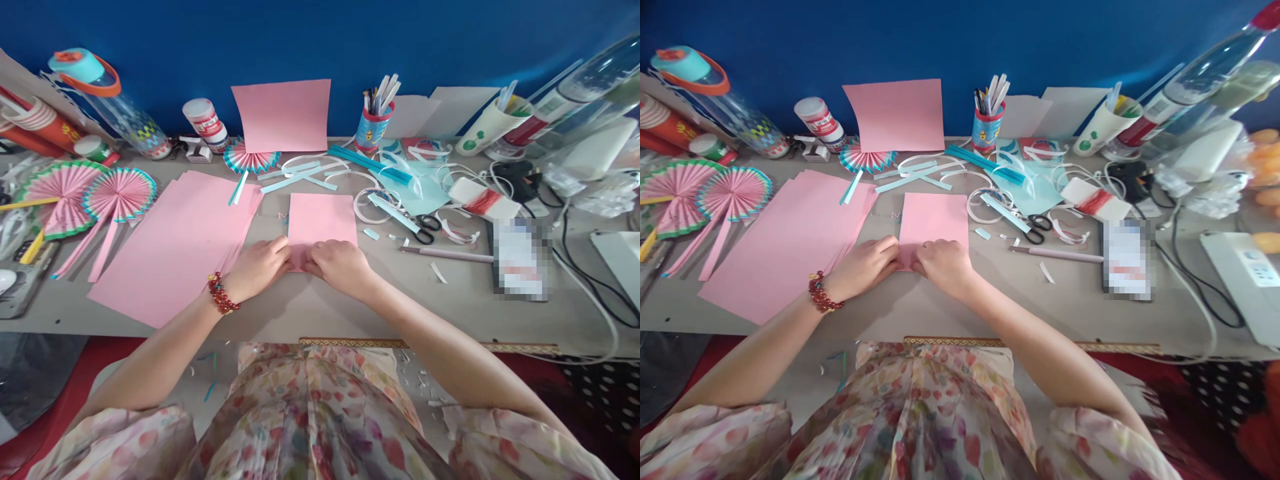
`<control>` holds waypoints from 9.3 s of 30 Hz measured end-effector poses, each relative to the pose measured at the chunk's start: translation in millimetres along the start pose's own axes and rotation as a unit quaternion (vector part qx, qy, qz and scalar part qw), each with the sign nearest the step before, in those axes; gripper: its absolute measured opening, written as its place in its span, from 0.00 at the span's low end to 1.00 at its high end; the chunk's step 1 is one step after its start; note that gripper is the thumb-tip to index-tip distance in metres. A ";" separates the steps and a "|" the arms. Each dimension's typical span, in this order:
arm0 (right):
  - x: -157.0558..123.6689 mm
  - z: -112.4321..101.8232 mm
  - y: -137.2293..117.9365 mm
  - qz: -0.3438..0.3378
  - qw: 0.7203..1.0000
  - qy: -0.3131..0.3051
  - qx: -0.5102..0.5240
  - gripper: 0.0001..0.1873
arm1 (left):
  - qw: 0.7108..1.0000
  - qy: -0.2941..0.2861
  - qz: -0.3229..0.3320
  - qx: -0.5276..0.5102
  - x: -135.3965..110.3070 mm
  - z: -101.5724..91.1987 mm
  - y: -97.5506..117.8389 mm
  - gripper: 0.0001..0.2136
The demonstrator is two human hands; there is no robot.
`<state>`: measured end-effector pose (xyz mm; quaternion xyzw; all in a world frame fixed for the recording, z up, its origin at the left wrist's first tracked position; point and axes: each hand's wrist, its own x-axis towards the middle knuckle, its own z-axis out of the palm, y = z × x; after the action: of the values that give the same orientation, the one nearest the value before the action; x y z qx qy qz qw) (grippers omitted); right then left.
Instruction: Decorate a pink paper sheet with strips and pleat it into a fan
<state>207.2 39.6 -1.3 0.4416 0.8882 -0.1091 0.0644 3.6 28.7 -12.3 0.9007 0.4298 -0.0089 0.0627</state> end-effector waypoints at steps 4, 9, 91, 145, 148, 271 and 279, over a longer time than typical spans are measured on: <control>-0.7 -0.3 -1.8 0.003 1.000 -0.004 -0.011 0.17 | 1.000 0.006 0.000 0.006 -0.4 2.1 0.0 0.10; -1.3 1.5 -3.0 0.003 1.000 0.004 -0.016 0.17 | 1.000 0.014 0.003 0.020 -1.6 4.9 0.3 0.10; -31.5 26.8 34.7 -0.012 0.997 0.077 -0.027 0.15 | 0.996 0.090 -0.002 0.001 -29.3 14.8 54.9 0.23; -84.8 24.7 66.4 -0.002 0.968 0.207 0.142 0.18 | 0.994 0.064 0.043 -0.075 -14.9 31.7 71.8 0.35; -92.0 26.8 51.6 -0.043 0.979 0.187 0.069 0.22 | 0.994 0.069 0.041 -0.069 -14.9 32.2 72.2 0.35; -19.0 8.5 6.2 -0.046 0.994 0.037 0.096 0.13 | 0.947 0.119 -0.108 -0.277 -20.0 11.0 24.4 0.06; -15.5 0.7 4.0 -0.037 0.994 0.007 0.104 0.14 | 0.947 0.108 -0.105 -0.282 -19.0 8.1 24.4 0.07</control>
<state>219.7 29.9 0.8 0.4137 0.8882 -0.2000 0.0077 10.9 -2.2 -16.4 0.7915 0.5112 0.2032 0.2663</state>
